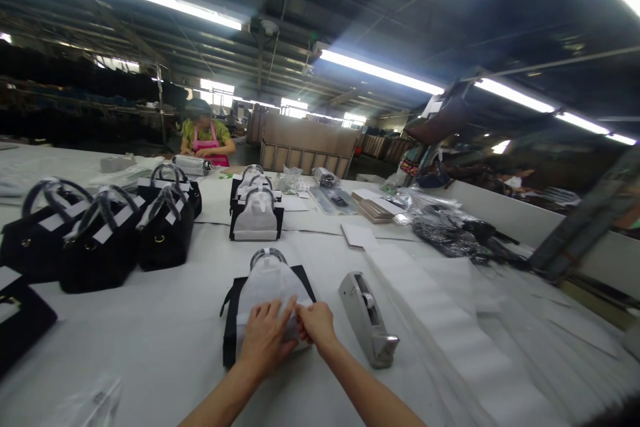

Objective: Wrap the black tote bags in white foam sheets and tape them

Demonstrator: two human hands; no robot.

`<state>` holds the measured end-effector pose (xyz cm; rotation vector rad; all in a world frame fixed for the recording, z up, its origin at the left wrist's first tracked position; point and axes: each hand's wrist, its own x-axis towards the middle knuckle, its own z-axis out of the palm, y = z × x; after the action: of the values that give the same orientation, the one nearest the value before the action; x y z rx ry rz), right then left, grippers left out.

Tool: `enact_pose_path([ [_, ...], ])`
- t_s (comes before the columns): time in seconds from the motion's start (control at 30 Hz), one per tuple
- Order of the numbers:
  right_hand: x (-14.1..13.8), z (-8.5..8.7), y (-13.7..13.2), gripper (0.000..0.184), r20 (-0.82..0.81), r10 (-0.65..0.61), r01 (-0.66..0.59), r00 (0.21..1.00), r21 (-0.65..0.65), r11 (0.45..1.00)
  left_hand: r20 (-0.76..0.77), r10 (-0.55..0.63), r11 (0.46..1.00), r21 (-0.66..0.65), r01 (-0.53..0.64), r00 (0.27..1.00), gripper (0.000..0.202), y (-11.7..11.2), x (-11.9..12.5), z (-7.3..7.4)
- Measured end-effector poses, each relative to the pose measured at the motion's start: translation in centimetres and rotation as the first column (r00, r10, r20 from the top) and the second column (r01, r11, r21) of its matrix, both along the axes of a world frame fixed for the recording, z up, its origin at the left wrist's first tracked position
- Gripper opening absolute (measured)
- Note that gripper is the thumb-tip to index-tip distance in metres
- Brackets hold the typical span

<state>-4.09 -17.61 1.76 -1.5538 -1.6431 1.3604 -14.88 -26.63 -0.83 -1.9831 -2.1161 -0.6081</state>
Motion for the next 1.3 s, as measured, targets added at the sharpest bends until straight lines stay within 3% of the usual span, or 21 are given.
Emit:
enact_pose_path([
  [0.1, 0.1, 0.0, -0.4, 0.030, -0.017, -0.014, 0.014, 1.000, 0.007, 1.000, 0.031, 0.042, 0.995, -0.087, -0.039, 0.999, 0.077, 0.3, 0.4, 1.6],
  [0.2, 0.7, 0.0, -1.2, 0.025, -0.075, -0.007, 0.006, 0.997, -0.013, 1.000, 0.032, 0.059, 0.993, -0.103, -0.056, 0.998, 0.074, 0.5, 0.6, 2.2],
  [0.47, 2.2, -1.1, -3.2, 0.010, -0.205, -0.082, 0.087, 0.975, 0.013, 0.996, 0.018, 0.077, 0.990, -0.118, -0.074, 0.997, 0.067, 0.0, 0.5, 1.9],
  [0.6, 2.4, -1.9, -3.2, 0.025, -0.210, -0.125, 0.141, 0.970, 0.064, 0.988, 0.006, 0.081, 0.989, -0.121, -0.080, 0.997, 0.064, -0.1, 0.5, 1.9],
  [0.83, 2.8, -3.5, -3.9, 0.021, -0.171, -0.090, 0.124, 0.981, 0.200, 0.972, 0.001, 0.079, 0.991, -0.106, -0.078, 0.997, 0.063, 0.0, 0.8, 1.7],
  [0.93, 3.5, -4.7, -3.8, 0.023, -0.091, -0.047, 0.079, 0.995, 0.381, 0.921, 0.010, 0.074, 0.992, -0.099, -0.073, 0.997, 0.062, 0.2, 0.8, 1.6],
  [1.07, 4.8, -6.4, -2.7, 0.029, 0.094, 0.055, -0.101, 0.994, 0.613, 0.784, 0.010, 0.074, 0.991, -0.113, -0.072, 0.997, 0.063, 0.3, 0.7, 1.8],
  [1.2, 6.5, -6.8, -1.4, 0.023, 0.174, 0.168, -0.242, 0.970, 0.685, 0.687, 0.023, 0.073, 0.992, -0.101, -0.070, 0.997, 0.063, 0.2, 0.6, 2.2],
  [1.3, 7.6, -5.7, -1.5, 0.017, 0.196, 0.208, -0.286, 0.958, 0.696, 0.659, 0.057, 0.088, 0.993, -0.088, -0.083, 0.994, 0.062, 0.3, 0.8, 2.2],
])
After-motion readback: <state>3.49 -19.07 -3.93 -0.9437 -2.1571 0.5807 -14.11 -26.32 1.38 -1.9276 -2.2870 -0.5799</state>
